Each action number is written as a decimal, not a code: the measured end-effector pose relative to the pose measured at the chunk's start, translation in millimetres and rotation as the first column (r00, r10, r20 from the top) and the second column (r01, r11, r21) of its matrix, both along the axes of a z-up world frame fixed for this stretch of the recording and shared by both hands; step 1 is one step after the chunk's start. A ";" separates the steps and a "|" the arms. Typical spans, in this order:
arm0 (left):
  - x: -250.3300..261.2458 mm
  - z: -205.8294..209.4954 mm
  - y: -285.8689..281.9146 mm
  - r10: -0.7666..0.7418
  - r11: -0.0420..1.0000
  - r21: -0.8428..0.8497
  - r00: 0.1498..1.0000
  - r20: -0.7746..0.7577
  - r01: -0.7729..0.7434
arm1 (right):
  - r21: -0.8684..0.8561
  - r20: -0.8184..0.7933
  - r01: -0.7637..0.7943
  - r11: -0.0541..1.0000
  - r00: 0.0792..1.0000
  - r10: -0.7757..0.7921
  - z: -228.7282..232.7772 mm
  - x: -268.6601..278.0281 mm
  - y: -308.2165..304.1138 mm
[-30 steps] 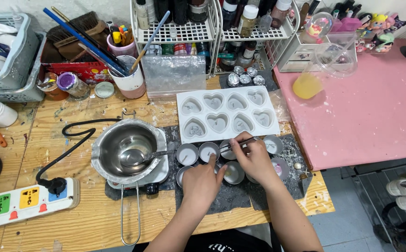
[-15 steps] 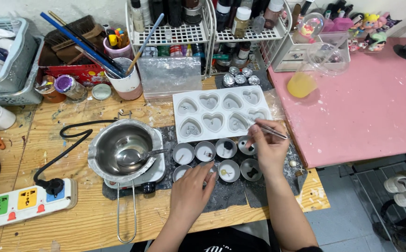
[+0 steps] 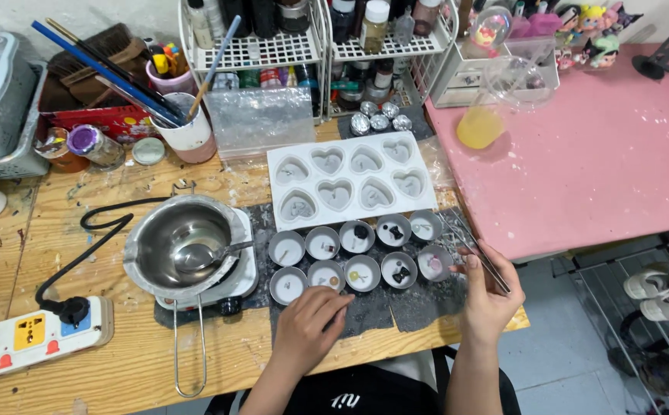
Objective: Preparing candle molds by placing wicks and decorative items into cups and heart-shaped molds.
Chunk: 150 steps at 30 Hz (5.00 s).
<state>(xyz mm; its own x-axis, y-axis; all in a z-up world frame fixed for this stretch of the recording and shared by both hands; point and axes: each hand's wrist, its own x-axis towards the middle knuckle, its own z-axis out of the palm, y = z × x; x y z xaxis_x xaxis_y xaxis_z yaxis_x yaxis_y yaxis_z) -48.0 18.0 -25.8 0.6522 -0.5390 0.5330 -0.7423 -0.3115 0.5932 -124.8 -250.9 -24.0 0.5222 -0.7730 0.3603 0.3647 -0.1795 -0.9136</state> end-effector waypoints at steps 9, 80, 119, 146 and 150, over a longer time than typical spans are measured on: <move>-3.8 -0.1 -4.6 -0.109 0.994 -0.004 0.993 0.056 0.109 | -0.140 -0.100 -0.003 0.990 0.995 -0.011 -39.0 -34.1 -14.5; -24.2 -15.7 -43.1 -0.308 0.897 0.310 0.948 -0.080 0.317 | -0.701 -0.551 -0.403 0.588 0.830 -0.087 7.7 17.2 14.5; -66.5 -44.1 -79.7 -0.009 0.898 0.439 0.998 0.066 -0.021 | -0.842 -0.431 -0.378 0.384 0.900 -0.059 5.4 8.7 21.2; -71.0 -38.3 -85.4 -0.017 0.825 0.566 0.999 0.041 -0.010 | -0.627 -0.334 -0.280 0.727 0.940 0.074 46.0 7.6 -12.6; -63.6 -24.9 -92.1 -0.034 0.874 0.481 0.996 -0.078 0.067 | -0.669 -0.353 -0.291 0.684 0.934 0.053 43.4 1.2 -10.0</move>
